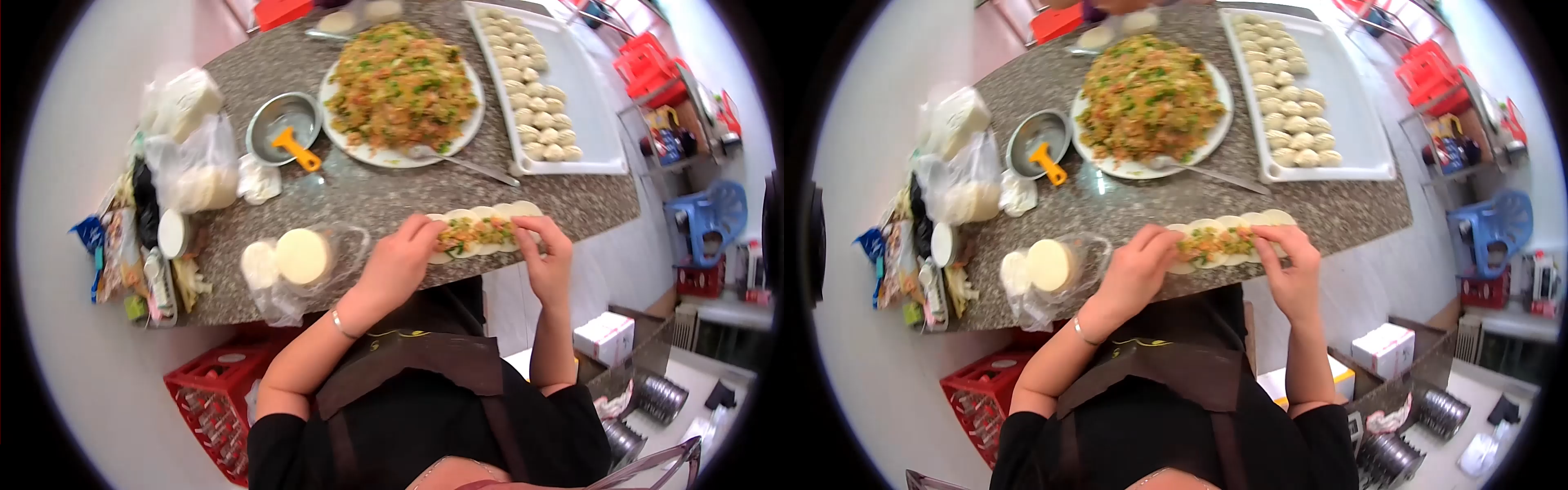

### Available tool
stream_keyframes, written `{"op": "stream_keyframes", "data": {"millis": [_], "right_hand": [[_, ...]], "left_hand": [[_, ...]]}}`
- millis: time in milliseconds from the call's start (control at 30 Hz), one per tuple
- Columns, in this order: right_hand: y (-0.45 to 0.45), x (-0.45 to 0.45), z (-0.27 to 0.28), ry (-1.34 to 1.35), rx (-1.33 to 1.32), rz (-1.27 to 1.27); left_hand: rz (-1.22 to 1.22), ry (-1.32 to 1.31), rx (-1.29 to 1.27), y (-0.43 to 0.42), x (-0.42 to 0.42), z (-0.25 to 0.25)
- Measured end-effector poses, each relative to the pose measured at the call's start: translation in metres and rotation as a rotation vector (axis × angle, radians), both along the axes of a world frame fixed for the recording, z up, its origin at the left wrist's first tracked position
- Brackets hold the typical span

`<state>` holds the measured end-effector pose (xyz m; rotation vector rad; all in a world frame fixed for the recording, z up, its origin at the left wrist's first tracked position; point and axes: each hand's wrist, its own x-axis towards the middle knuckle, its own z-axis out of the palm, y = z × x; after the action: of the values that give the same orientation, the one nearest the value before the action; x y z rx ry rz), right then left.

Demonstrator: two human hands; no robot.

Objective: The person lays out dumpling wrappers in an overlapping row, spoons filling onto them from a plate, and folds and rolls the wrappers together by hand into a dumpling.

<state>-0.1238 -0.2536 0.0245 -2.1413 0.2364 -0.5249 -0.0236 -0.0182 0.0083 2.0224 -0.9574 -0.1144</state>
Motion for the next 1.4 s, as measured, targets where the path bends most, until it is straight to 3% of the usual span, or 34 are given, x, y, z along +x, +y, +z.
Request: {"op": "stream_keyframes", "data": {"millis": [167,533,900,967,1100,1400], "right_hand": [[-0.019,-0.014,-0.008,0.019,0.044,-0.070],[-0.030,-0.022,-0.005,-0.010,0.005,-0.175],[-0.047,-0.030,-0.011,0.005,0.009,-0.228],[-0.047,-0.031,-0.015,0.004,-0.003,-0.215],[-0.039,-0.027,-0.015,-0.019,0.029,-0.226],[-0.032,-0.025,-0.017,-0.001,0.028,-0.190]], "left_hand": [[0.008,-0.104,0.016,0.010,-0.005,-0.006],[-0.167,-0.453,0.412,0.017,-0.027,0.001],[-0.123,-0.378,0.236,0.015,-0.011,-0.002],[-0.035,-0.207,0.112,0.016,-0.012,-0.001],[0.049,-0.081,0.087,0.011,-0.007,0.003],[0.142,-0.142,0.184,0.001,0.005,0.000]]}}
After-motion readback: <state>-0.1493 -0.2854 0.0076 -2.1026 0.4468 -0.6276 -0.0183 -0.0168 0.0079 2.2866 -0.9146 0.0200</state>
